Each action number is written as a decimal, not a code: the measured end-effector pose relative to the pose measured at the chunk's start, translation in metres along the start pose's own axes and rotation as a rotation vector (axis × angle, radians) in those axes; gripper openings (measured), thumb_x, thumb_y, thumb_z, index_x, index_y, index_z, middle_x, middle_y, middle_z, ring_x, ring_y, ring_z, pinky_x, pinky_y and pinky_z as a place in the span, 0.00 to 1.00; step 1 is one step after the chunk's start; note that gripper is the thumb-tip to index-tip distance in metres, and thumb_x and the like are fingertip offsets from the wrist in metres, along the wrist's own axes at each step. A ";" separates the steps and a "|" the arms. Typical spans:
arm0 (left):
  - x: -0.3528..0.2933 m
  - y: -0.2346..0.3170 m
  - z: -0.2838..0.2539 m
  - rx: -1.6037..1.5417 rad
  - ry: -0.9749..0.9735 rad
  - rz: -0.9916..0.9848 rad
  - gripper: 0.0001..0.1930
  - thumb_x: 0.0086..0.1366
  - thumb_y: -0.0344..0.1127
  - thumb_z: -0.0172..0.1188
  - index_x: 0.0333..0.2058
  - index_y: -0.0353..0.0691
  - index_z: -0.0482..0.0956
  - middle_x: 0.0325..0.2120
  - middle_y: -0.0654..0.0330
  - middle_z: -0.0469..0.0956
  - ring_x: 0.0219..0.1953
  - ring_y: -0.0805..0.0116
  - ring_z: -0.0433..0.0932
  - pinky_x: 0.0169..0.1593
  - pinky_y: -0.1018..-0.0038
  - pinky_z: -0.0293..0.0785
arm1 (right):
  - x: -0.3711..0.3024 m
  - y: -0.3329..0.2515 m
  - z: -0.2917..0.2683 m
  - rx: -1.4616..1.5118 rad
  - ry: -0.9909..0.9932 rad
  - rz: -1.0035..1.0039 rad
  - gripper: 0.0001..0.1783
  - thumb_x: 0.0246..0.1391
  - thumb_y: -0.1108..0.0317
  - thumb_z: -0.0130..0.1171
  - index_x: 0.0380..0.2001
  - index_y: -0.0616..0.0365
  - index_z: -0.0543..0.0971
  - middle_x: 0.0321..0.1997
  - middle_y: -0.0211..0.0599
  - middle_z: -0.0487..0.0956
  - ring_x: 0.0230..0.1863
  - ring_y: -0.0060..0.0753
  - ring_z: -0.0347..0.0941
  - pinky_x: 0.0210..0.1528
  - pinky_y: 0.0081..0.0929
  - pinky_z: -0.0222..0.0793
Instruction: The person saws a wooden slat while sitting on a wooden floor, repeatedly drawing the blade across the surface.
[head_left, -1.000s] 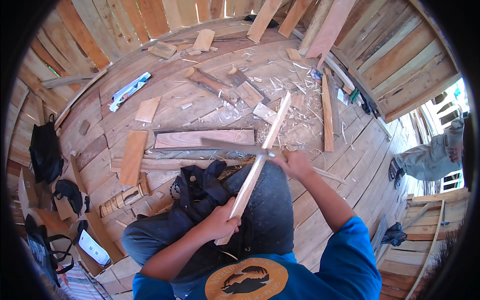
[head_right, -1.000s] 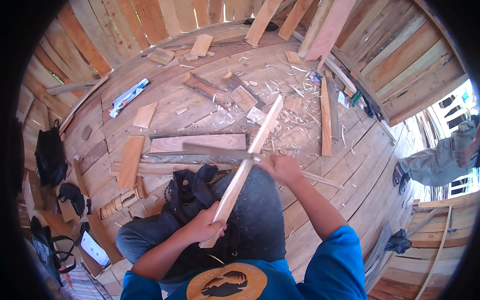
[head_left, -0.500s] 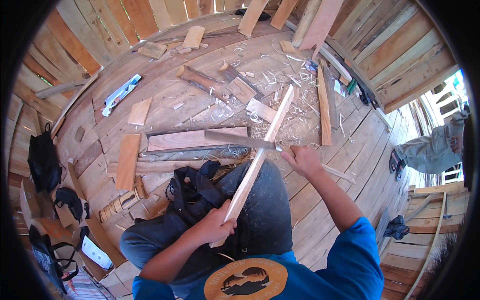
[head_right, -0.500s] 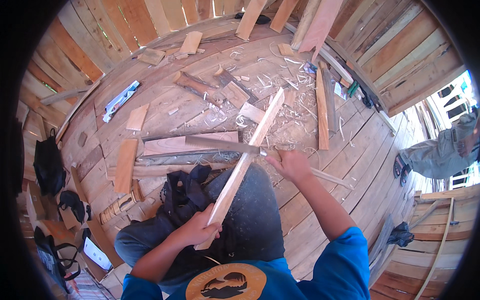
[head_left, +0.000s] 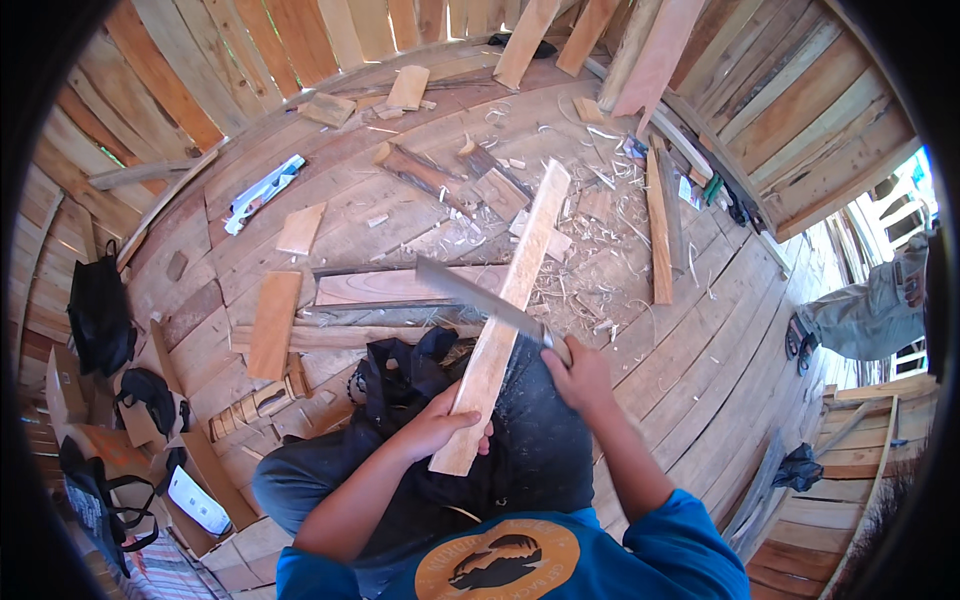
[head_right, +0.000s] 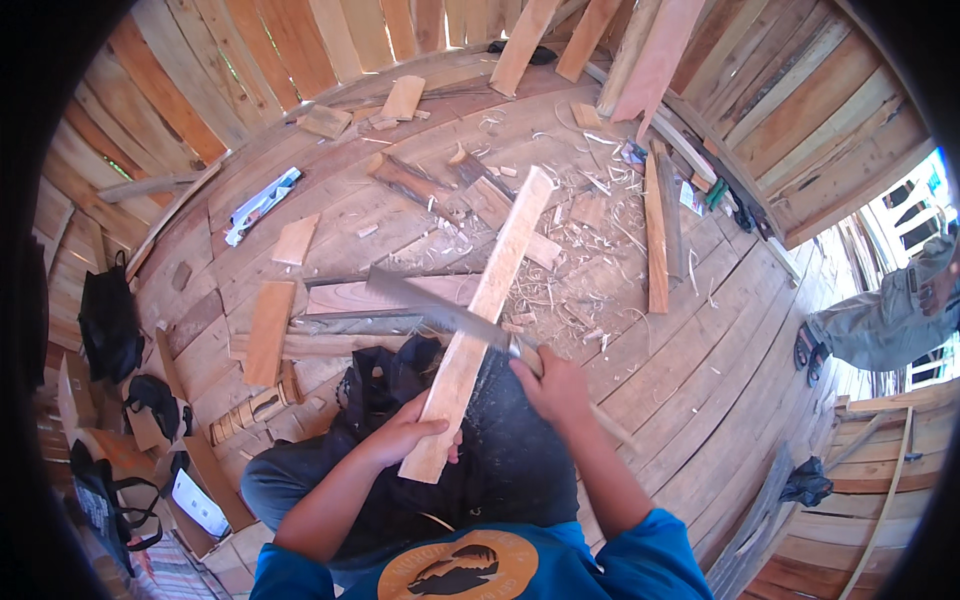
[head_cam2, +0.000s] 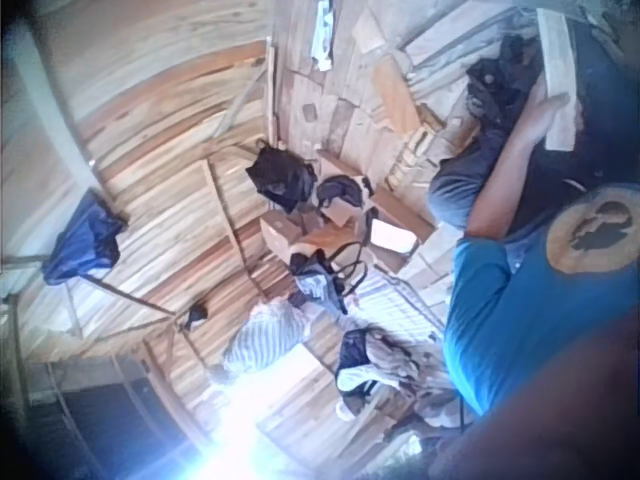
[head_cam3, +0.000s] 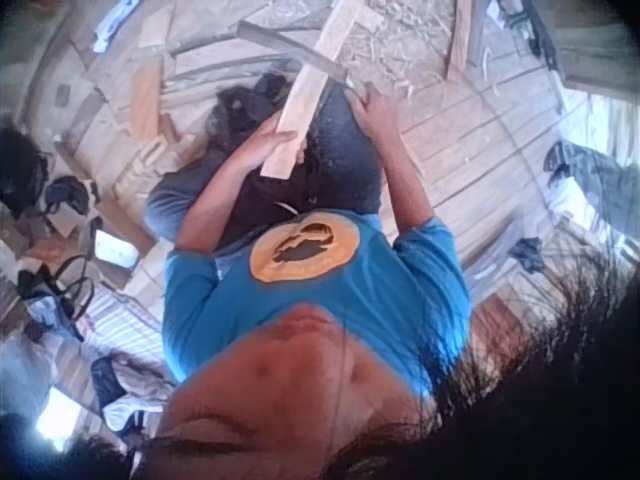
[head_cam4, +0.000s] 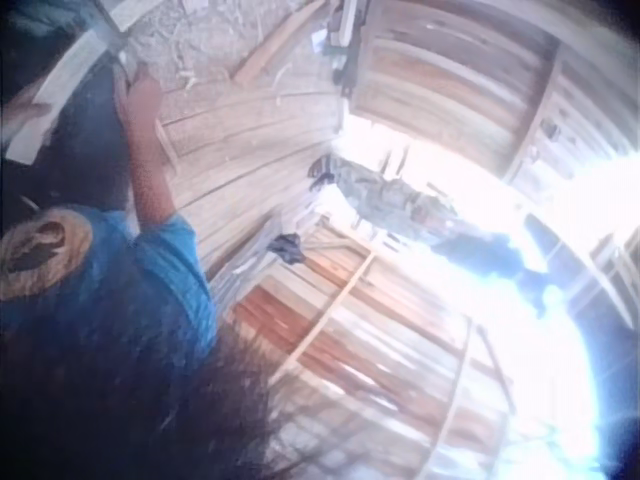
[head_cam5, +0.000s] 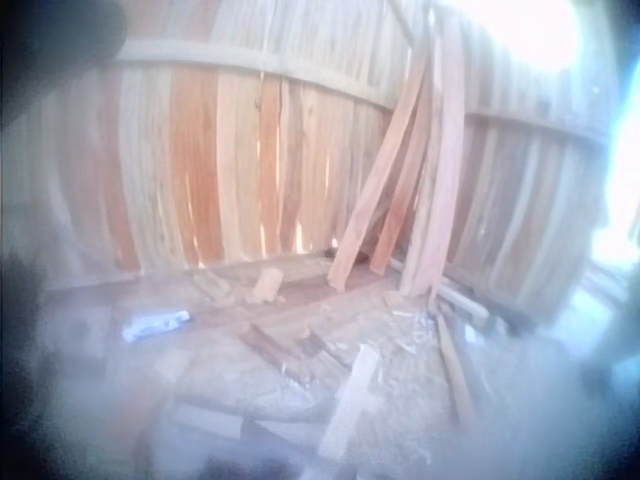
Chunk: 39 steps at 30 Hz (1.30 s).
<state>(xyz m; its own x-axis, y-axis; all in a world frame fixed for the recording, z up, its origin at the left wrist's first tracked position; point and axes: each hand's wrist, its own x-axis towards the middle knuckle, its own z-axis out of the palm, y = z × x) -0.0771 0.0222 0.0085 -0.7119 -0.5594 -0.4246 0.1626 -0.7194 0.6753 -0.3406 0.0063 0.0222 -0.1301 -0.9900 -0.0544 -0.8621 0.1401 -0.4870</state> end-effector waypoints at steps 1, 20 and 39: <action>-0.002 0.001 0.001 -0.042 0.021 -0.006 0.25 0.66 0.27 0.49 0.60 0.40 0.54 0.34 0.50 0.75 0.32 0.60 0.79 0.39 0.61 0.80 | -0.012 -0.005 0.005 0.065 0.053 -0.013 0.26 0.53 0.45 0.57 0.29 0.63 0.77 0.21 0.56 0.76 0.27 0.61 0.75 0.30 0.49 0.69; -0.049 0.053 0.000 -0.410 -0.007 0.391 0.19 0.60 0.33 0.56 0.49 0.40 0.62 0.27 0.49 0.72 0.24 0.59 0.76 0.27 0.65 0.75 | -0.022 -0.013 0.025 0.175 0.296 0.011 0.18 0.47 0.57 0.65 0.26 0.62 0.75 0.17 0.52 0.72 0.21 0.56 0.73 0.24 0.41 0.65; -0.069 0.067 0.001 -0.280 -0.001 0.464 0.15 0.61 0.31 0.58 0.44 0.36 0.65 0.25 0.52 0.74 0.20 0.62 0.76 0.24 0.65 0.76 | -0.020 -0.012 0.029 0.116 0.345 -0.084 0.18 0.49 0.56 0.63 0.24 0.62 0.73 0.18 0.54 0.72 0.23 0.60 0.71 0.24 0.44 0.64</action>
<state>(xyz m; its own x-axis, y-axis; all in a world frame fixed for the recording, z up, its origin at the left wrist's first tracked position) -0.0174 0.0129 0.0838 -0.5227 -0.8442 -0.1189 0.6361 -0.4790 0.6048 -0.3139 0.0236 0.0041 -0.2357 -0.9315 0.2772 -0.8183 0.0363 -0.5736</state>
